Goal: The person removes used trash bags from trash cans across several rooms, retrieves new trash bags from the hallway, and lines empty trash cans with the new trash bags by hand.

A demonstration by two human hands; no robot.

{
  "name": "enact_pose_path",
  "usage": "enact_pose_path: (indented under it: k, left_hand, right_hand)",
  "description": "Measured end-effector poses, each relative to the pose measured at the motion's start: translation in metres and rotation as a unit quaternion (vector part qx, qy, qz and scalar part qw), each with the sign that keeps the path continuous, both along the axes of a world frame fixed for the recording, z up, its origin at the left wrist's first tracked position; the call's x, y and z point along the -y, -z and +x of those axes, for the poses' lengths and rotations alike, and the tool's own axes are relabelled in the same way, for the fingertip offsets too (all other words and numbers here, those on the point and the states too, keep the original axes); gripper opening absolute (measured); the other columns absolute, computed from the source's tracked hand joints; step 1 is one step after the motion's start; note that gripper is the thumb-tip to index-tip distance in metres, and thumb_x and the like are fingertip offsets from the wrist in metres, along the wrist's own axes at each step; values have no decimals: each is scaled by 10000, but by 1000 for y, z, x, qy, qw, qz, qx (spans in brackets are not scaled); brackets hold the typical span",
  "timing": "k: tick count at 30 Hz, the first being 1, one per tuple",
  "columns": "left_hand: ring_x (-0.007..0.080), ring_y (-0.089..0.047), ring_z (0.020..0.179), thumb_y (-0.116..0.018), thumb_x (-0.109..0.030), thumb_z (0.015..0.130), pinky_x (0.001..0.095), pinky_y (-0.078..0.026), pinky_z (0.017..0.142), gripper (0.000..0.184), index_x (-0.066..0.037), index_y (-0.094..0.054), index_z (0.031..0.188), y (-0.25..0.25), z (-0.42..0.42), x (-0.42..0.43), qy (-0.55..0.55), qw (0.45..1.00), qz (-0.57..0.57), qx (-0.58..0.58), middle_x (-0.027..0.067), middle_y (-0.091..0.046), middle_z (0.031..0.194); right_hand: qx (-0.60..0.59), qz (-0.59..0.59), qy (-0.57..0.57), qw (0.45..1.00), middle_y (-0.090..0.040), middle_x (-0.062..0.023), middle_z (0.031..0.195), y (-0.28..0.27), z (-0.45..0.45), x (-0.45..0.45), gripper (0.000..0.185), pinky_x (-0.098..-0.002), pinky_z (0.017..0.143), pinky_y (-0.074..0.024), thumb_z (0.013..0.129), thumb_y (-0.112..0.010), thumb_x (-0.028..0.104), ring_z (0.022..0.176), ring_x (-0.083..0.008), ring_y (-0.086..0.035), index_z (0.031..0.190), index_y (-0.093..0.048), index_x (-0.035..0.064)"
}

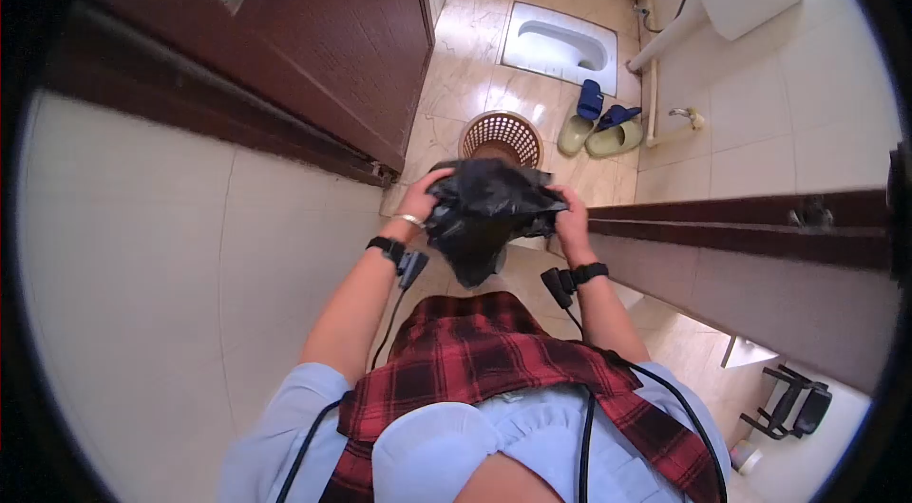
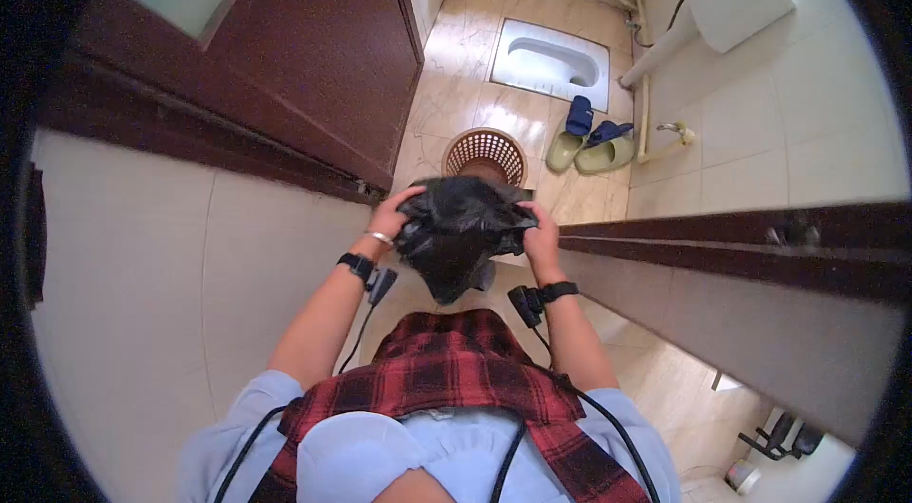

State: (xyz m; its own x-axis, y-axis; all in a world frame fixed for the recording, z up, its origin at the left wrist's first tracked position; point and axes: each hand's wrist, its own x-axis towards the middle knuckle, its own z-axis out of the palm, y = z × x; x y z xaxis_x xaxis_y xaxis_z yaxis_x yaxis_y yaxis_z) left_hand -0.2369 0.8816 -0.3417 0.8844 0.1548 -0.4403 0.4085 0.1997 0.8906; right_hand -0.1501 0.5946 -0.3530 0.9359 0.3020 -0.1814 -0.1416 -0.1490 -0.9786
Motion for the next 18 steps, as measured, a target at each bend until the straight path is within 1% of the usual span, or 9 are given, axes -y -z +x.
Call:
enact_pose_path:
  k: [1,2,3,6,11,13,14,15,18]
  left_hand:
    - [171,-527,1056,-385,199,692,239,-415,881,582,-99,-580,1152,-25,22,9,32,995,88,30,67,-552,1168]
    - [165,-530,1042,-394,194,694,235,-409,882,572,-90,-577,1155,-16,41,11,40,993,93,52,62,-560,1151]
    - [160,-532,1029,-402,189,697,231,-404,884,562,-82,-573,1159,-6,58,11,45,991,97,74,58,-568,1134]
    - [150,-531,997,-437,160,728,242,-399,884,511,-64,-560,1171,18,82,7,35,999,-22,26,49,-578,1105]
    - [135,-541,928,-518,68,797,243,-414,847,364,-20,-562,1147,159,87,-18,29,999,-3,-42,32,-600,1044]
    - [142,-559,905,-570,43,743,259,-427,830,374,-32,-575,1110,174,80,-19,46,994,70,-65,53,-626,980]
    - [155,-561,917,-597,-26,775,282,-427,842,360,-32,-560,1133,171,74,-21,61,989,-25,-130,51,-623,997]
    - [155,-561,917,-597,-26,775,282,-427,842,360,-32,-560,1133,164,69,-19,57,988,-32,-140,51,-623,997]
    - [158,-549,942,-625,-157,798,298,-418,869,426,-31,-513,1189,144,42,-14,139,947,-202,-206,39,-600,1055]
  right_hand:
    - [32,21,28,999,-606,-85,922,-18,8,-5,475,-249,852,-399,589,-341,-151,923,-187,-555,961,-592,2]
    - [127,-109,-4,986,-568,-115,1038,-38,16,-3,350,-282,890,-384,643,-385,-127,987,-236,-532,896,-580,15]
    - [120,-112,-8,986,-568,-115,1038,-48,23,-6,350,-282,890,-384,643,-385,-127,987,-236,-532,896,-580,15]
    - [198,-95,-12,975,-377,-158,1315,-49,27,-6,127,-344,987,-308,733,-496,-27,1175,-312,-419,842,-540,23]
    - [181,-106,-23,978,-390,-180,1337,-20,34,-21,74,-340,989,-309,778,-468,12,1191,-287,-422,842,-505,14]
    - [1,36,78,996,-522,-164,1203,-6,28,-24,83,-328,954,-347,798,-433,12,1105,-243,-489,841,-504,8]
    - [-54,47,116,991,-607,-131,1050,-5,23,-26,118,-311,898,-390,807,-405,3,992,-208,-542,848,-515,2]
    - [-90,39,107,989,-631,-110,971,7,16,-20,173,-294,853,-413,798,-390,-14,921,-185,-562,862,-550,7]
    - [-300,-2,45,953,-644,-94,910,27,-9,-17,238,-278,824,-430,781,-382,-39,898,-160,-574,884,-590,13]
